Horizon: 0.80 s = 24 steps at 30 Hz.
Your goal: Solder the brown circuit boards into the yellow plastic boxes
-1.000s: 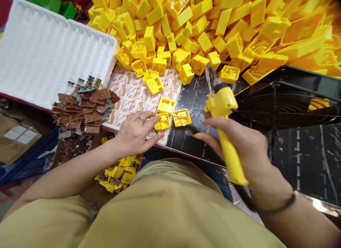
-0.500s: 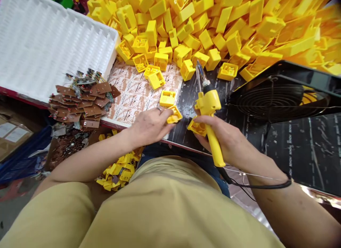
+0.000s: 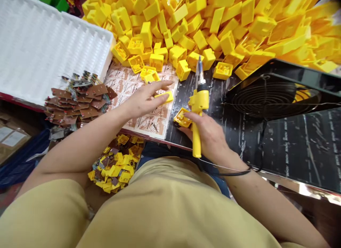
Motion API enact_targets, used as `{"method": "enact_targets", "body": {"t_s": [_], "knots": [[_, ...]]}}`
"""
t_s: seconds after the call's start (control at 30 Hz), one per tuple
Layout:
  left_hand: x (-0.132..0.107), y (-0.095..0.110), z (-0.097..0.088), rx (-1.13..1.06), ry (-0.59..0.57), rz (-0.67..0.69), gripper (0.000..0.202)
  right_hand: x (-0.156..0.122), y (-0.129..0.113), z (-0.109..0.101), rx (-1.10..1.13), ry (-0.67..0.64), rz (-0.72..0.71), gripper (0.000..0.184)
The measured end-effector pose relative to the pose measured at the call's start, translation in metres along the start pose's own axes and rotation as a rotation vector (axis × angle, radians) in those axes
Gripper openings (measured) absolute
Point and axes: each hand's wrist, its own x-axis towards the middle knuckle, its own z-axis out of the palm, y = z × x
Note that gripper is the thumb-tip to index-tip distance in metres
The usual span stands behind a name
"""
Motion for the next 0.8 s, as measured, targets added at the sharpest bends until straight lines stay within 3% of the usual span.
{"method": "enact_targets", "body": {"t_s": [0.1, 0.17, 0.27, 0.33, 0.43, 0.57, 0.63, 0.73, 0.8], "knots": [[-0.006, 0.010, 0.000, -0.038, -0.092, -0.090, 0.048, -0.002, 0.004, -0.006, 0.023, -0.039, -0.036, 0.038], [-0.010, 0.016, -0.002, 0.179, -0.107, -0.176, 0.049, -0.002, 0.007, -0.011, 0.027, -0.072, -0.060, 0.036], [-0.017, 0.024, -0.007, 0.555, -0.039, -0.280, 0.054, -0.003, 0.010, -0.012, 0.001, -0.076, -0.073, 0.038], [-0.023, 0.031, -0.008, 0.677, -0.006, -0.294, 0.064, -0.004, 0.011, -0.009, -0.011, -0.064, -0.073, 0.045], [-0.030, 0.043, -0.003, 0.723, -0.024, -0.253, 0.074, -0.006, 0.012, -0.004, -0.005, -0.044, -0.082, 0.055], [-0.029, 0.047, 0.007, 0.683, -0.077, -0.167, 0.048, -0.007, 0.016, -0.011, 0.006, -0.058, -0.101, 0.063], [-0.028, 0.045, 0.009, 0.617, -0.138, -0.060, 0.037, -0.007, 0.020, -0.019, 0.011, -0.065, -0.110, 0.066], [-0.029, 0.044, 0.014, 0.470, -0.220, 0.159, 0.046, -0.009, 0.026, -0.028, 0.044, -0.080, -0.097, 0.065], [-0.029, 0.044, 0.012, 0.411, -0.226, 0.216, 0.053, -0.010, 0.030, -0.026, 0.078, -0.099, -0.065, 0.065]]}}
